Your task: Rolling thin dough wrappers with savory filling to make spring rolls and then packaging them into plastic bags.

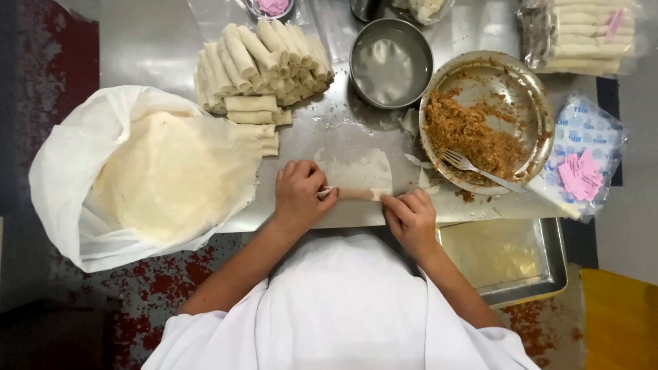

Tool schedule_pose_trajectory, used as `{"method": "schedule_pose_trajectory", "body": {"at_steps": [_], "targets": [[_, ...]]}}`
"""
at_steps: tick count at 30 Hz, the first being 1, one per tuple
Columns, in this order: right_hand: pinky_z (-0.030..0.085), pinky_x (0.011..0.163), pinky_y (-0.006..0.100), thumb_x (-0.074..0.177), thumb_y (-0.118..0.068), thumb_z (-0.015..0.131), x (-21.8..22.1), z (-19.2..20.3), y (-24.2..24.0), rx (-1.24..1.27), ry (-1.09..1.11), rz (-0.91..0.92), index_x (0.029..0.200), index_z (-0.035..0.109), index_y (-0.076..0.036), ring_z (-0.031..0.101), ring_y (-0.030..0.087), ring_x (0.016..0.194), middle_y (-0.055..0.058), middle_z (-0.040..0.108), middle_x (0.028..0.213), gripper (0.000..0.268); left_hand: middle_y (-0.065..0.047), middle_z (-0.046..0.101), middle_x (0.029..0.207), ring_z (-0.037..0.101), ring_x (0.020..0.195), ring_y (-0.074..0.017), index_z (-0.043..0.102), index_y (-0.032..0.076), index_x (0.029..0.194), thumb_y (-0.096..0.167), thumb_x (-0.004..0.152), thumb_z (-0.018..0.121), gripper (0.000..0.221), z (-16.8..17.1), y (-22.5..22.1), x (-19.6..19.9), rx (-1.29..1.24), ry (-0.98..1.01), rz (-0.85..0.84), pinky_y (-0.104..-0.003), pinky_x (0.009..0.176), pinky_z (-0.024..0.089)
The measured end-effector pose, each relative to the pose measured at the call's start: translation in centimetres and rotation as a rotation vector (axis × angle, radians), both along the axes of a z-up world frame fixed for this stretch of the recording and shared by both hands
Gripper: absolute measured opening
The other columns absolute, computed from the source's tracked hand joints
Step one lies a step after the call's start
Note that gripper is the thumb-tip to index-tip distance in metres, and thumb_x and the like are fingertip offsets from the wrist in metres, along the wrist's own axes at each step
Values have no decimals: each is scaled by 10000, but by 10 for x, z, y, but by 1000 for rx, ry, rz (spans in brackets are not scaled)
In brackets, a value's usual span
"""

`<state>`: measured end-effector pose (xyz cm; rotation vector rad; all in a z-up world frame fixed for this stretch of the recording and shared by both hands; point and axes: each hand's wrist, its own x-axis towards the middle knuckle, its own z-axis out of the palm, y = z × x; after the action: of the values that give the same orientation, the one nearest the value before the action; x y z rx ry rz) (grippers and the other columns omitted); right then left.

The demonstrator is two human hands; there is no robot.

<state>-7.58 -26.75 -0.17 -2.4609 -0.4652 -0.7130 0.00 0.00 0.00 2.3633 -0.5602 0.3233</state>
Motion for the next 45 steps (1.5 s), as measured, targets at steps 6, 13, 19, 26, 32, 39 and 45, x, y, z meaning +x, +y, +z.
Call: {"method": "schedule_pose_trajectory", "body": {"at_steps": [6,13,19,26,32,39,45], "targets": [[596,825,436,957,-79,717,15,34,30,95,-200,100,1054,832,-77,754,296,901,119,800,990,150,-49,584,947,564,900,-276,639,127,747,267,795,848,256,7,0,-3,6,16,-2,-417,747,432],[609,852,422,975,-31,680,24,31,46,126,-136,229,1082,824,-78,775,282,950,97,813,1024,186,-140,626,1054,632,984,-376,744,67,964,95,742,882,263,31,40,-16,-143,83,-78,-454,847,527],[612,866,412,933,13,704,35,33,48,298,-15,267,1110,830,-86,773,269,964,63,827,1038,239,-40,730,809,713,793,-240,817,171,969,110,861,823,124,36,41,-13,-134,260,-14,-340,753,562],[608,870,440,952,-6,698,35,30,47,191,7,308,1082,804,-68,753,306,971,92,809,1032,179,-64,796,843,767,833,-263,797,120,1002,76,865,825,147,46,-4,1,-363,219,-164,-351,784,597],[614,848,456,920,11,724,30,32,45,270,27,260,1053,770,-24,757,338,971,139,798,1030,145,-143,801,953,770,931,-307,682,29,1296,122,852,842,481,33,-14,-2,-288,161,-260,-419,840,615],[617,814,402,881,6,738,29,21,31,133,107,233,1219,719,-32,731,291,931,109,754,1002,340,-80,802,997,747,986,-260,786,89,1115,12,891,771,237,28,-12,-5,-178,131,-338,-371,874,598],[616,782,392,915,-11,734,48,24,27,201,196,157,1095,787,-91,738,258,879,64,778,928,204,-89,756,862,742,837,-283,777,97,924,77,889,802,47,23,-14,26,-134,195,-194,-387,783,603]]}}
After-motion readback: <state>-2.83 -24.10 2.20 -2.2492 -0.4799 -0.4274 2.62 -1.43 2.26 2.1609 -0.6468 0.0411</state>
